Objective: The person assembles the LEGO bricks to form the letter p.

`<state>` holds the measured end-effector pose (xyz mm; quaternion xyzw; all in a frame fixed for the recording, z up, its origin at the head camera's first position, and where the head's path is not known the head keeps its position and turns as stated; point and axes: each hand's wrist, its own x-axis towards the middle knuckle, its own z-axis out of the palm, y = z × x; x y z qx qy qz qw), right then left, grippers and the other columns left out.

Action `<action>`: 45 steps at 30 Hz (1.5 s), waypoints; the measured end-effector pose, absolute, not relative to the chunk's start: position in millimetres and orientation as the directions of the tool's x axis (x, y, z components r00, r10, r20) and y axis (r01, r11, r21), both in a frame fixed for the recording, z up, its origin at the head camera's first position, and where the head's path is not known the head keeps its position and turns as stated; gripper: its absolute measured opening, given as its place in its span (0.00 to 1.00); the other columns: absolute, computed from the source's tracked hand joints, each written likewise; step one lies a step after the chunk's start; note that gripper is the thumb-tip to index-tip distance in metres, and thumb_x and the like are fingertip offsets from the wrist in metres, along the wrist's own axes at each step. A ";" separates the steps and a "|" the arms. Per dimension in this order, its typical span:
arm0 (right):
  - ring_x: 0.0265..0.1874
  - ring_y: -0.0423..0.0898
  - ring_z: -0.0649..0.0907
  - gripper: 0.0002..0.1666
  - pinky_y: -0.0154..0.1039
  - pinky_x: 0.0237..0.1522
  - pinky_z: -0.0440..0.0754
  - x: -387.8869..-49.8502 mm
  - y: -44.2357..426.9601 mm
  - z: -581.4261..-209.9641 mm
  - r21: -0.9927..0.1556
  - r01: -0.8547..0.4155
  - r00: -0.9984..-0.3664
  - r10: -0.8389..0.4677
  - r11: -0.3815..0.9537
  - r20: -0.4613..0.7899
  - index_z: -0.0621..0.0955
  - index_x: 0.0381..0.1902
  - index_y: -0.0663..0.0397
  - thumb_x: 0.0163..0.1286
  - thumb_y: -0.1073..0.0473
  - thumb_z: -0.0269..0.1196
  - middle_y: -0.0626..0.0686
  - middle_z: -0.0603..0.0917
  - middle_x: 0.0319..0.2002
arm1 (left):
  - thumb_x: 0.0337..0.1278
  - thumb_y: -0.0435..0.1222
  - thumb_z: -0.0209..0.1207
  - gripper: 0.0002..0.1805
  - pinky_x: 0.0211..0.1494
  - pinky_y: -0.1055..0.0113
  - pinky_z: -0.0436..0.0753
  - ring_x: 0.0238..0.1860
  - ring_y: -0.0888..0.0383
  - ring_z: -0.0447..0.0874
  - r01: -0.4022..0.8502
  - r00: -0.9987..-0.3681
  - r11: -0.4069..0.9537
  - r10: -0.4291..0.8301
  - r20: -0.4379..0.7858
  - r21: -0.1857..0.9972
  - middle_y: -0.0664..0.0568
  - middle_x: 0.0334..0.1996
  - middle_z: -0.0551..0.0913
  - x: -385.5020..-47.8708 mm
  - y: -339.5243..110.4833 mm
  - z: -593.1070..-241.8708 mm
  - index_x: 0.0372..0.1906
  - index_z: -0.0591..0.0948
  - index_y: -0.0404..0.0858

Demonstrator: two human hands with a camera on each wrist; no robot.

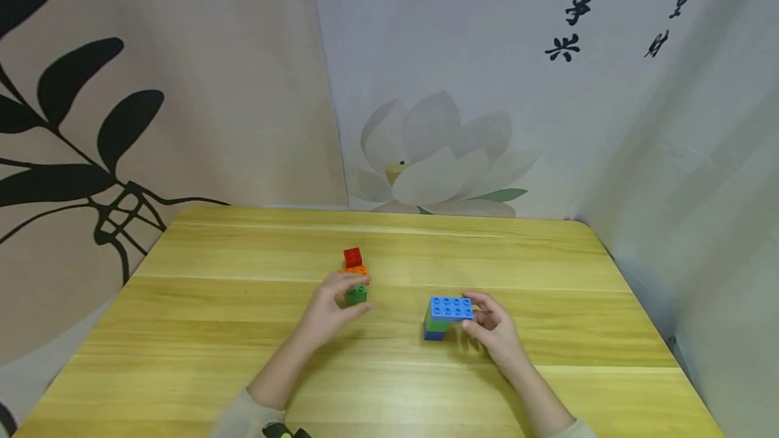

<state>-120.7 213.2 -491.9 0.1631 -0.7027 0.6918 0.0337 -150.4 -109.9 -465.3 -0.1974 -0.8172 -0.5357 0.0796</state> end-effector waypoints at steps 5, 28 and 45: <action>0.23 0.37 0.75 0.25 0.34 0.19 0.72 -119.4 216.8 -492.4 -0.945 -0.320 -0.930 -0.172 -0.063 0.326 0.68 0.56 0.79 0.61 0.78 0.59 0.51 0.79 0.46 | 0.48 0.34 0.71 0.22 0.58 0.44 0.71 0.56 0.50 0.71 0.361 -0.932 0.389 0.194 0.308 0.848 0.51 0.53 0.80 -152.7 -123.0 -470.3 0.52 0.83 0.40; 0.22 0.37 0.74 0.20 0.34 0.21 0.71 -118.5 216.3 -490.7 -0.957 -0.289 -0.948 -0.134 -0.019 0.289 0.74 0.53 0.74 0.63 0.75 0.61 0.47 0.81 0.42 | 0.46 0.37 0.72 0.29 0.59 0.44 0.68 0.56 0.48 0.70 0.260 -0.966 0.448 0.119 0.231 0.856 0.46 0.56 0.77 -163.0 -140.6 -493.3 0.57 0.79 0.38; 0.22 0.37 0.74 0.20 0.31 0.22 0.72 -118.7 216.5 -492.4 -0.961 -0.277 -0.955 -0.114 0.012 0.274 0.75 0.54 0.72 0.63 0.74 0.61 0.48 0.80 0.45 | 0.45 0.35 0.72 0.26 0.56 0.50 0.73 0.52 0.49 0.72 0.243 -0.970 0.468 0.106 0.219 0.850 0.47 0.49 0.79 -164.2 -133.7 -501.7 0.54 0.81 0.37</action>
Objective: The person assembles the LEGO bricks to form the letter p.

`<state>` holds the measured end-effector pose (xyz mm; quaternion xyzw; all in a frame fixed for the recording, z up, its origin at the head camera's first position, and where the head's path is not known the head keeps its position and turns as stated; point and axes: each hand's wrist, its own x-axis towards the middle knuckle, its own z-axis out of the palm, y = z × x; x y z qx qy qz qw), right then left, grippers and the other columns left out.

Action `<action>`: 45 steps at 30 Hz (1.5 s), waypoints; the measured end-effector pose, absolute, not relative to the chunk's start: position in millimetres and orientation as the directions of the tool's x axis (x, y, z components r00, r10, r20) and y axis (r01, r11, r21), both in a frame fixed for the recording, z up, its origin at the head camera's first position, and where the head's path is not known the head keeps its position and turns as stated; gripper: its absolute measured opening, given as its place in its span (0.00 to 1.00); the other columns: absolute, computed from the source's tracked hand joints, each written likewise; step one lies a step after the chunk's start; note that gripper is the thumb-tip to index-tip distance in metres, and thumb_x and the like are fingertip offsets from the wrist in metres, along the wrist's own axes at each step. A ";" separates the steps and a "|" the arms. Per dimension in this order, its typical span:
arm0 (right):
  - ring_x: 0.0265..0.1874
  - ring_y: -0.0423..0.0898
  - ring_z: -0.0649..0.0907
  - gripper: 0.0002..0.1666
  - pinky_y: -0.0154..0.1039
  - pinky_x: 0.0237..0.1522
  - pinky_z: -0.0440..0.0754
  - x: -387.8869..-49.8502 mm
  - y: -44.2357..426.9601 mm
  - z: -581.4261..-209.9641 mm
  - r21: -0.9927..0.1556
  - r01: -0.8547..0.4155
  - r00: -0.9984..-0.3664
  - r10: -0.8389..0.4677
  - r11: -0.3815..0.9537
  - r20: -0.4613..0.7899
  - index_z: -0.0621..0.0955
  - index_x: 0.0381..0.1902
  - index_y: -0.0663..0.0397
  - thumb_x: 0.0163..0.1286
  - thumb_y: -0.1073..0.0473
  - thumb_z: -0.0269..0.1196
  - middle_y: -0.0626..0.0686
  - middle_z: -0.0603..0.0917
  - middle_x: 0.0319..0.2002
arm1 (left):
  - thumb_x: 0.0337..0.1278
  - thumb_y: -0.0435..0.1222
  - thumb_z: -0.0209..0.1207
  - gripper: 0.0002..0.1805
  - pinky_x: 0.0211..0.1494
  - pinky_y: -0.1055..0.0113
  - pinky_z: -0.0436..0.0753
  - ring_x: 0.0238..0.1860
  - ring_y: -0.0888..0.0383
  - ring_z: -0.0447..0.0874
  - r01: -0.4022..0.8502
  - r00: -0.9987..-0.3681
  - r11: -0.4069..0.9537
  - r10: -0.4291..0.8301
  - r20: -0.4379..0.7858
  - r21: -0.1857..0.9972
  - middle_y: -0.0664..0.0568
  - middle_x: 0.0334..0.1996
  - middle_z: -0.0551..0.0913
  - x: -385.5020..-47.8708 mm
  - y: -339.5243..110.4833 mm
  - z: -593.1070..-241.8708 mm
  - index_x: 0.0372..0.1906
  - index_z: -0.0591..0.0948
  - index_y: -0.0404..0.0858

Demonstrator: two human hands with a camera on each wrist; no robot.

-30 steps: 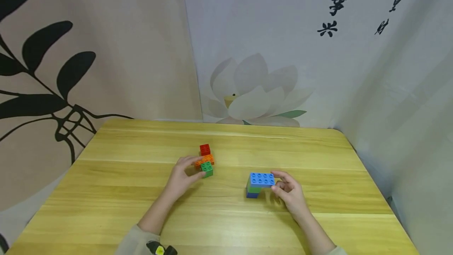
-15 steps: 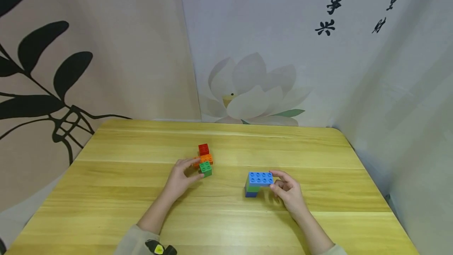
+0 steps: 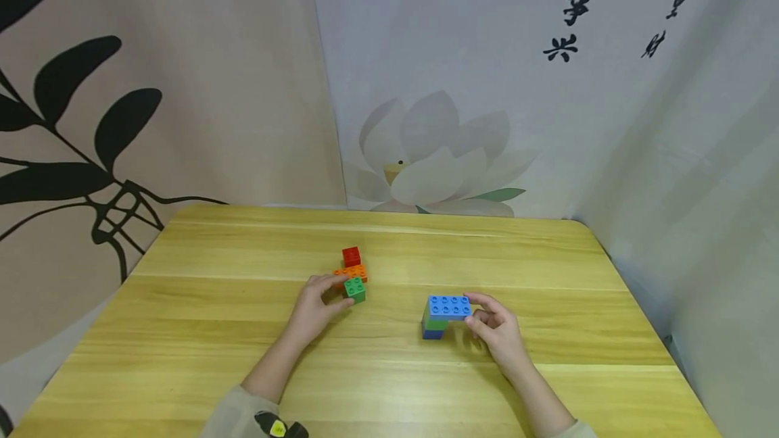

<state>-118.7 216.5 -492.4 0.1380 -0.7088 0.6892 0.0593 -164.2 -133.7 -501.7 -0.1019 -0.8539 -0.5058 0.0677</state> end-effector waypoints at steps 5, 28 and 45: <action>0.22 0.38 0.74 0.20 0.32 0.22 0.73 -118.6 216.5 -491.6 -0.961 -0.275 -0.956 -0.112 0.022 0.271 0.74 0.54 0.74 0.63 0.74 0.61 0.48 0.80 0.45 | 0.46 0.34 0.72 0.25 0.56 0.52 0.73 0.52 0.50 0.72 0.250 -0.968 0.469 0.098 0.231 0.847 0.48 0.48 0.80 -163.9 -132.6 -501.9 0.53 0.81 0.36; 0.22 0.38 0.74 0.20 0.31 0.22 0.72 -119.3 216.6 -492.3 -0.962 -0.270 -0.958 -0.109 0.030 0.266 0.75 0.54 0.73 0.64 0.73 0.62 0.48 0.81 0.44 | 0.49 0.32 0.70 0.23 0.53 0.50 0.74 0.52 0.51 0.72 0.305 -0.952 0.431 0.127 0.277 0.849 0.50 0.49 0.80 -160.9 -130.2 -493.1 0.54 0.81 0.35; 0.22 0.38 0.73 0.21 0.30 0.23 0.72 -119.1 216.3 -491.1 -0.965 -0.260 -0.962 -0.101 0.034 0.255 0.74 0.54 0.75 0.64 0.72 0.62 0.47 0.81 0.43 | 0.50 0.32 0.69 0.22 0.57 0.47 0.71 0.54 0.53 0.71 0.347 -0.938 0.393 0.149 0.313 0.852 0.51 0.52 0.80 -155.1 -119.7 -478.7 0.53 0.81 0.36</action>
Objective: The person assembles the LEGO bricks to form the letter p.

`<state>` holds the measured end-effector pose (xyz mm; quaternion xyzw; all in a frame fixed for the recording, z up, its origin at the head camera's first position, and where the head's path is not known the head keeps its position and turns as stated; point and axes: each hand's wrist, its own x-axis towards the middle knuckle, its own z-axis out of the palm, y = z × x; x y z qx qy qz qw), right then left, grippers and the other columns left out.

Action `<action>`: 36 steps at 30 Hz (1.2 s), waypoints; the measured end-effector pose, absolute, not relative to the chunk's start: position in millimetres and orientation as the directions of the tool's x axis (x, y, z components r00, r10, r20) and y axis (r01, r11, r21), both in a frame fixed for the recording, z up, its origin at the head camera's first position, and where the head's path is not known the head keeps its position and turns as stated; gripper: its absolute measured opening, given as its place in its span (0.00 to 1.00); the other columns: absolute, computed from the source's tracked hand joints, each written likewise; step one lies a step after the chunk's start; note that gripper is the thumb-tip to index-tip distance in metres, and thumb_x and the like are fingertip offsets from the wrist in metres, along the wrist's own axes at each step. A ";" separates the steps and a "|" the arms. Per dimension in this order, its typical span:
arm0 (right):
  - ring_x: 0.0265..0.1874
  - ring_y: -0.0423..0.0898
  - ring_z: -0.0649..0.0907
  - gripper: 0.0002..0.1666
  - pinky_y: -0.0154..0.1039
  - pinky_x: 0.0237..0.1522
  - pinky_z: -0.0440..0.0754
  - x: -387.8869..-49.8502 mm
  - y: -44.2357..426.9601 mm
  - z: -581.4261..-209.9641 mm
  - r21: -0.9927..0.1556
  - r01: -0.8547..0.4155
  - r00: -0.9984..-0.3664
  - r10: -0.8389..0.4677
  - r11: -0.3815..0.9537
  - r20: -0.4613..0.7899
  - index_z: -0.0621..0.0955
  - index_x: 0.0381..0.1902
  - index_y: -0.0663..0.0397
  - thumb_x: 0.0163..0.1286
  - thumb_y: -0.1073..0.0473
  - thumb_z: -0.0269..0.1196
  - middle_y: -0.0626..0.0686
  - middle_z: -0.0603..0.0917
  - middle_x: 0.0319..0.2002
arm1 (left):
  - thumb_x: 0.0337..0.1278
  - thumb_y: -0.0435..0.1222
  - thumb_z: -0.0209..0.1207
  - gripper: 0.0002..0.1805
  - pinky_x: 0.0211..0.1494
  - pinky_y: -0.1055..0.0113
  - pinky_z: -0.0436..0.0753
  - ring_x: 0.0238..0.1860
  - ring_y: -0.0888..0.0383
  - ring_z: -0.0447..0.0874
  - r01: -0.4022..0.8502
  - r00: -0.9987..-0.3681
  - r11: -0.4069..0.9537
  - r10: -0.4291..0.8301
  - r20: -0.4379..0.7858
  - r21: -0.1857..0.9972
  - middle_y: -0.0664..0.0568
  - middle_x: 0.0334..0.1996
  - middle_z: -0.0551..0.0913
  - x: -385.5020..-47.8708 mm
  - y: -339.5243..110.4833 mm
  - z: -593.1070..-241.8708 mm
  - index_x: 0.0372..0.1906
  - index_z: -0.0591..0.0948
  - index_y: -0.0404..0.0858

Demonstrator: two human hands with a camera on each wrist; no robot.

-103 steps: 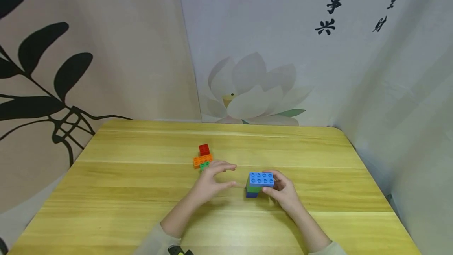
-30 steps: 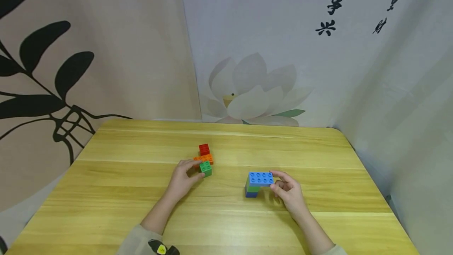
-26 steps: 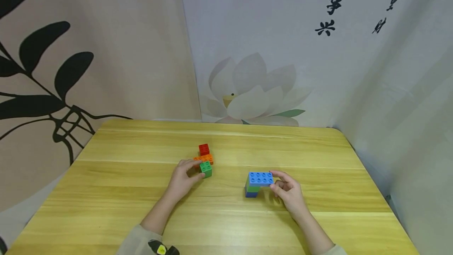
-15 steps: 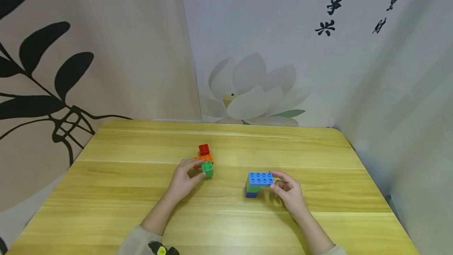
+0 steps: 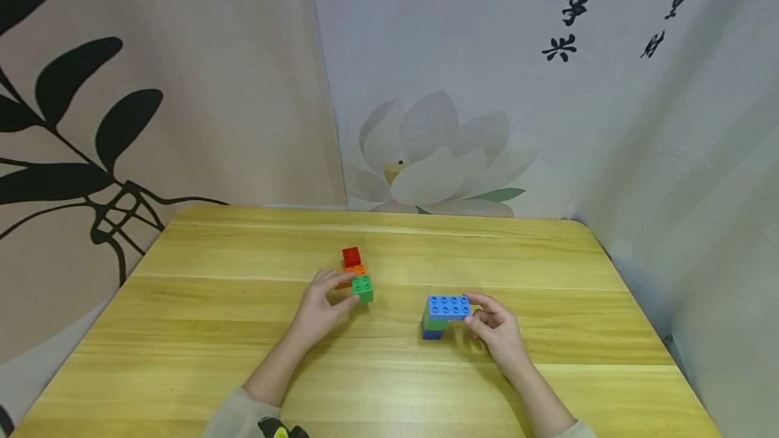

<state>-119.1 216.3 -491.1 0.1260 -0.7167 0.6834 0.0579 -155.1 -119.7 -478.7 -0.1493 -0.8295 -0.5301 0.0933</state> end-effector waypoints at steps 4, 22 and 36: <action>0.22 0.38 0.74 0.21 0.31 0.23 0.72 -119.5 216.4 -491.1 -0.965 -0.261 -0.962 -0.098 0.034 0.256 0.74 0.54 0.76 0.64 0.73 0.62 0.47 0.81 0.43 | 0.49 0.31 0.70 0.22 0.56 0.47 0.72 0.53 0.54 0.71 0.381 -0.925 0.389 0.157 0.347 0.839 0.52 0.51 0.80 -154.3 -116.5 -475.2 0.52 0.82 0.36; 0.22 0.37 0.74 0.20 0.32 0.21 0.72 -119.6 215.3 -492.4 -0.961 -0.276 -0.957 -0.102 0.028 0.272 0.75 0.53 0.74 0.64 0.73 0.62 0.46 0.82 0.43 | 0.47 0.29 0.70 0.22 0.55 0.44 0.72 0.51 0.56 0.71 0.416 -0.907 0.278 0.202 0.371 0.866 0.58 0.49 0.80 -145.2 -93.7 -443.1 0.52 0.83 0.38; 0.22 0.37 0.74 0.20 0.31 0.22 0.72 -128.0 205.9 -493.3 -0.962 -0.272 -0.960 -0.079 0.030 0.269 0.74 0.54 0.75 0.64 0.73 0.62 0.47 0.82 0.44 | 0.47 0.30 0.70 0.22 0.57 0.46 0.69 0.53 0.60 0.71 0.458 -0.879 0.218 0.257 0.402 0.862 0.61 0.48 0.81 -158.7 -81.5 -428.9 0.51 0.83 0.44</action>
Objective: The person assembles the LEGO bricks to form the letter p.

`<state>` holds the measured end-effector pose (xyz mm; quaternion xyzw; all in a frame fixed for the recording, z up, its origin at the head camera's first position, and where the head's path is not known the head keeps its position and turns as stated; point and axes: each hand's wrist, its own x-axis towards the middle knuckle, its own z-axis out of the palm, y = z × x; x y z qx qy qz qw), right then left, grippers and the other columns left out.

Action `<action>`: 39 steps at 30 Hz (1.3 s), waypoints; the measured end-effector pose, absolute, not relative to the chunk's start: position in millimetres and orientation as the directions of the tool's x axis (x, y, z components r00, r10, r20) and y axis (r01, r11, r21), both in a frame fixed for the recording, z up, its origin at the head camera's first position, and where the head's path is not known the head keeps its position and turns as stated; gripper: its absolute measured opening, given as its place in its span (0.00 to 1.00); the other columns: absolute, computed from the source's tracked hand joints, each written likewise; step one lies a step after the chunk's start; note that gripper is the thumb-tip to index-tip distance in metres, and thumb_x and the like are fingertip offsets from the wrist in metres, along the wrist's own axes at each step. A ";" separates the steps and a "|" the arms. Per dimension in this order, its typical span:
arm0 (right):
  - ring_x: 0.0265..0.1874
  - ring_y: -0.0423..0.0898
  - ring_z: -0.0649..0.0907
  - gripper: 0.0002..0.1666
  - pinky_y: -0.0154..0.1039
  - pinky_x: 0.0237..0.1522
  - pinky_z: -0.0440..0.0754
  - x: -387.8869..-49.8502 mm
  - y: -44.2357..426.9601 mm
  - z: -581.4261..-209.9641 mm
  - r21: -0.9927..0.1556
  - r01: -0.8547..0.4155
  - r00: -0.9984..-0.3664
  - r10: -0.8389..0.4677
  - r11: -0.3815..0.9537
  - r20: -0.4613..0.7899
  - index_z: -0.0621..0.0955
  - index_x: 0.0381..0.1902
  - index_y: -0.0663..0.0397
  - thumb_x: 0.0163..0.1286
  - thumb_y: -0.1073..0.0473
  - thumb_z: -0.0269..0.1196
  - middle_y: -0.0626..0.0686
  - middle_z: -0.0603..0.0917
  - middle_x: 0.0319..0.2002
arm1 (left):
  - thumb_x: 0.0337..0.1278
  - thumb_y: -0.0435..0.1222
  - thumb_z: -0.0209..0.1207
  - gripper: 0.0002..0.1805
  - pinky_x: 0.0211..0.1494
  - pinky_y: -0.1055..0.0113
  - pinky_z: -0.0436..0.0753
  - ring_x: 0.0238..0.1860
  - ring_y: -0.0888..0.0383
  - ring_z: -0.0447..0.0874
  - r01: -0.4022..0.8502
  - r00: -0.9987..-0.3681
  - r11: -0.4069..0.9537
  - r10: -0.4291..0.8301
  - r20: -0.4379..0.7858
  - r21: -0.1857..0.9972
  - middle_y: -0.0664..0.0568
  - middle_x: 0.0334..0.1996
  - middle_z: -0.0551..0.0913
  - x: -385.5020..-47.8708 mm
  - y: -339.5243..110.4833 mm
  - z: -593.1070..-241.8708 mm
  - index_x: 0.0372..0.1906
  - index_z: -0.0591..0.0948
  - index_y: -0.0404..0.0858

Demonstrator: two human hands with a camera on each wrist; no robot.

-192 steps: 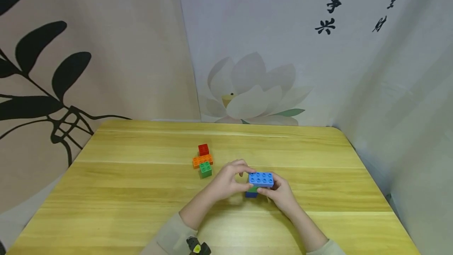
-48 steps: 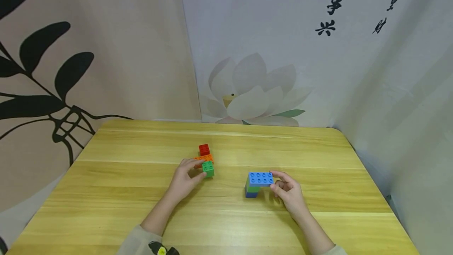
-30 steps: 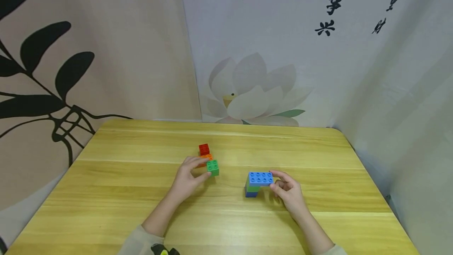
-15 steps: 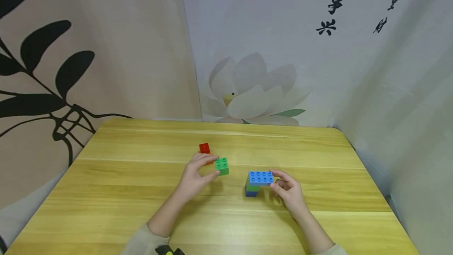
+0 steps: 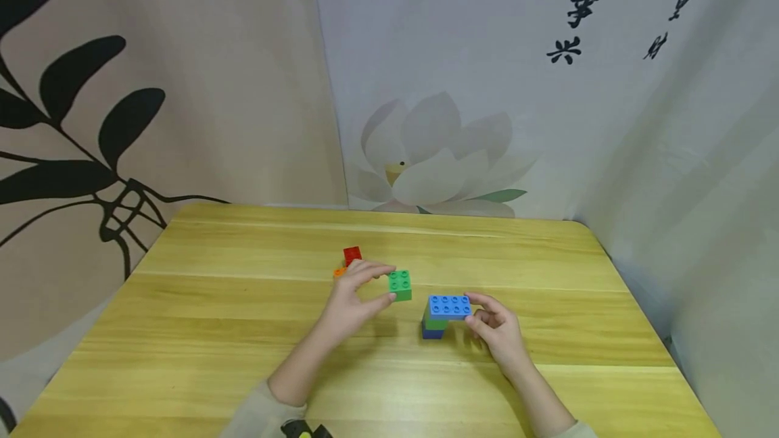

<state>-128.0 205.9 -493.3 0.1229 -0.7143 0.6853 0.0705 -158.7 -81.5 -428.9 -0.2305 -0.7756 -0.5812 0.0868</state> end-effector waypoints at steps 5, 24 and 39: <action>0.22 0.37 0.74 0.20 0.31 0.22 0.72 -127.5 206.0 -493.1 -0.961 -0.275 -0.959 -0.078 0.020 0.273 0.75 0.54 0.73 0.64 0.73 0.62 0.46 0.82 0.44 | 0.47 0.29 0.71 0.22 0.59 0.48 0.68 0.53 0.61 0.71 0.459 -0.877 0.222 0.271 0.397 0.860 0.63 0.48 0.81 -155.8 -72.9 -423.9 0.50 0.83 0.44; 0.21 0.37 0.73 0.19 0.33 0.21 0.71 -115.3 223.6 -493.6 -0.960 -0.280 -0.953 -0.123 0.004 0.277 0.75 0.53 0.73 0.63 0.74 0.61 0.46 0.82 0.41 | 0.48 0.31 0.70 0.21 0.56 0.53 0.71 0.52 0.61 0.71 0.476 -0.868 0.198 0.265 0.421 0.857 0.63 0.48 0.81 -128.4 -30.3 -419.5 0.51 0.83 0.47; 0.21 0.37 0.73 0.19 0.32 0.21 0.71 -115.3 222.6 -492.2 -0.959 -0.284 -0.951 -0.123 -0.009 0.283 0.76 0.53 0.73 0.63 0.75 0.61 0.46 0.82 0.42 | 0.48 0.32 0.70 0.23 0.56 0.54 0.72 0.52 0.61 0.71 0.458 -0.873 0.223 0.297 0.388 0.860 0.64 0.49 0.80 -131.6 -15.9 -423.2 0.52 0.83 0.46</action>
